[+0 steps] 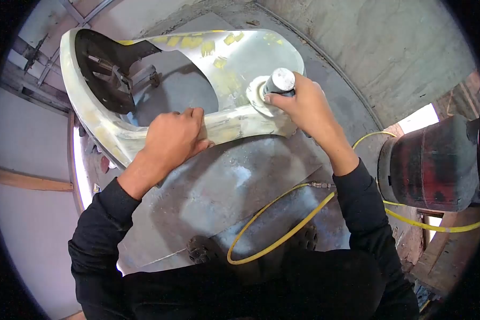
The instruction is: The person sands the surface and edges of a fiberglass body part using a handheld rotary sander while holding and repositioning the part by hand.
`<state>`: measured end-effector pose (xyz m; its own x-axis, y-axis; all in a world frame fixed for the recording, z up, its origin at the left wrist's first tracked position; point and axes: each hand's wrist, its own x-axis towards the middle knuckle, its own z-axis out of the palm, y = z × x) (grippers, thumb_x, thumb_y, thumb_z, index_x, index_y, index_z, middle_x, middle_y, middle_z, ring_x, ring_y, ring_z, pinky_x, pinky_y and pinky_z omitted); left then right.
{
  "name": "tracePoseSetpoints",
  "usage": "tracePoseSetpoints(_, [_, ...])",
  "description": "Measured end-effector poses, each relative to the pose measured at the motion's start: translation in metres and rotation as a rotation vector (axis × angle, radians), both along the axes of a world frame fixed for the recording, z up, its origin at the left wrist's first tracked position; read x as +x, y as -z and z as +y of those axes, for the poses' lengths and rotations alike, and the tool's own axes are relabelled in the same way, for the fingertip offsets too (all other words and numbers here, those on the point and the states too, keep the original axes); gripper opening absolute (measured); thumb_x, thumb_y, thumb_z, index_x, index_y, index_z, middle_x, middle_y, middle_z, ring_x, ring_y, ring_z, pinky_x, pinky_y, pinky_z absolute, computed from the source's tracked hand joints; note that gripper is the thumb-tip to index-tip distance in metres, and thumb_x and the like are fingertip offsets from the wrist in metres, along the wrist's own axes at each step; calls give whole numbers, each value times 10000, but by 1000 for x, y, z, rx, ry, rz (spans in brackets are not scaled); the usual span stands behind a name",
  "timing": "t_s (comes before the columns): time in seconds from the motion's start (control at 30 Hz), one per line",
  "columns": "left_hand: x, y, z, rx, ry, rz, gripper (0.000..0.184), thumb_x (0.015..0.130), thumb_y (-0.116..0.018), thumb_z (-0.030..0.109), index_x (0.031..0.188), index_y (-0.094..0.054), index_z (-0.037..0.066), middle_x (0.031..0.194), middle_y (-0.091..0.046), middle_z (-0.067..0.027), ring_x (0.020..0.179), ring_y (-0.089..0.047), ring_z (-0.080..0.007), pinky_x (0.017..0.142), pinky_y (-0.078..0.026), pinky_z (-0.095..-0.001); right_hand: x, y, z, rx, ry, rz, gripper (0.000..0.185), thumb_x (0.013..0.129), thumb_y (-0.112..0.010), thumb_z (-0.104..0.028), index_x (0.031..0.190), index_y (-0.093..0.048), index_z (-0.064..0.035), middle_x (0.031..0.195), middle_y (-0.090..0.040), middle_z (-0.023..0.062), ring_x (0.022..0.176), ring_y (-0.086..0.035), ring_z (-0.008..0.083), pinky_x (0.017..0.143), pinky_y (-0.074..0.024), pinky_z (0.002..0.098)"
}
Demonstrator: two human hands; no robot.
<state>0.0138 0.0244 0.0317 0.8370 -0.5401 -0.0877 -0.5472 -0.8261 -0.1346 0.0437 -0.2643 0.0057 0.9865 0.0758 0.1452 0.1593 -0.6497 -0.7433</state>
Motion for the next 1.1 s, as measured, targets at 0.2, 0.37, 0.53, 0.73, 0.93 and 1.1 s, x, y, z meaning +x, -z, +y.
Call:
tracePoseSetpoints(0.2, [0, 2, -1, -13, 43, -64, 527, 823, -844, 446, 1017, -589, 28, 891, -721, -150, 782, -743, -354, 666, -587, -455, -13, -6, 22, 17, -56, 13, 479, 866, -832, -281, 1189, -696, 45, 1084, -766, 243, 1041, -756, 374, 900, -568, 415])
tracePoseSetpoints(0.37, [-3, 3, -7, 82, -11, -38, 669, 805, -853, 437, 1259, -564, 39, 1100, -697, -129, 1024, -691, -318, 840, -537, -426, -28, 1, 16, 144, -39, 24, 461, 867, -840, -272, 1178, -704, 40, 1089, -776, 219, 1033, -766, 320, 908, -565, 394])
tracePoseSetpoints(0.53, [-12, 22, -17, 127, 92, -149, 1149, 752, -890, 411, 1673, -276, 102, 1559, -487, -124, 1316, -509, -294, 1048, -404, -438, -27, 27, -16, 163, 117, 21, 476, 859, -848, -280, 1201, -704, 20, 1107, -774, 220, 1068, -747, 355, 911, -571, 430])
tracePoseSetpoints(0.73, [-11, 61, -47, 179, 245, -317, 1197, 712, -910, 456, 1685, -273, 169, 1648, -389, -166, 1360, -486, -339, 1063, -415, -462, -32, 42, -28, 218, 219, 7, 499, 844, -859, -288, 1208, -703, 15, 1100, -775, 236, 1068, -753, 391, 902, -577, 437])
tracePoseSetpoints(0.93, [14, 81, -91, 150, 317, -345, 1187, 718, -898, 464, 1629, -311, -21, 1644, -384, -194, 1338, -501, -338, 1031, -459, -427, -38, 53, -40, 277, 281, -7, 472, 833, -862, -267, 1176, -720, 25, 1092, -782, 226, 1061, -768, 351, 897, -581, 421])
tracePoseSetpoints(1.1, [28, 70, -106, 103, 319, -154, 1134, 741, -891, 428, 1601, -335, -57, 1601, -430, -201, 1281, -541, -299, 993, -508, -381, -44, 60, -51, 249, 345, 30, 469, 834, -858, -257, 1181, -720, 26, 1096, -783, 226, 1048, -772, 337, 897, -580, 414])
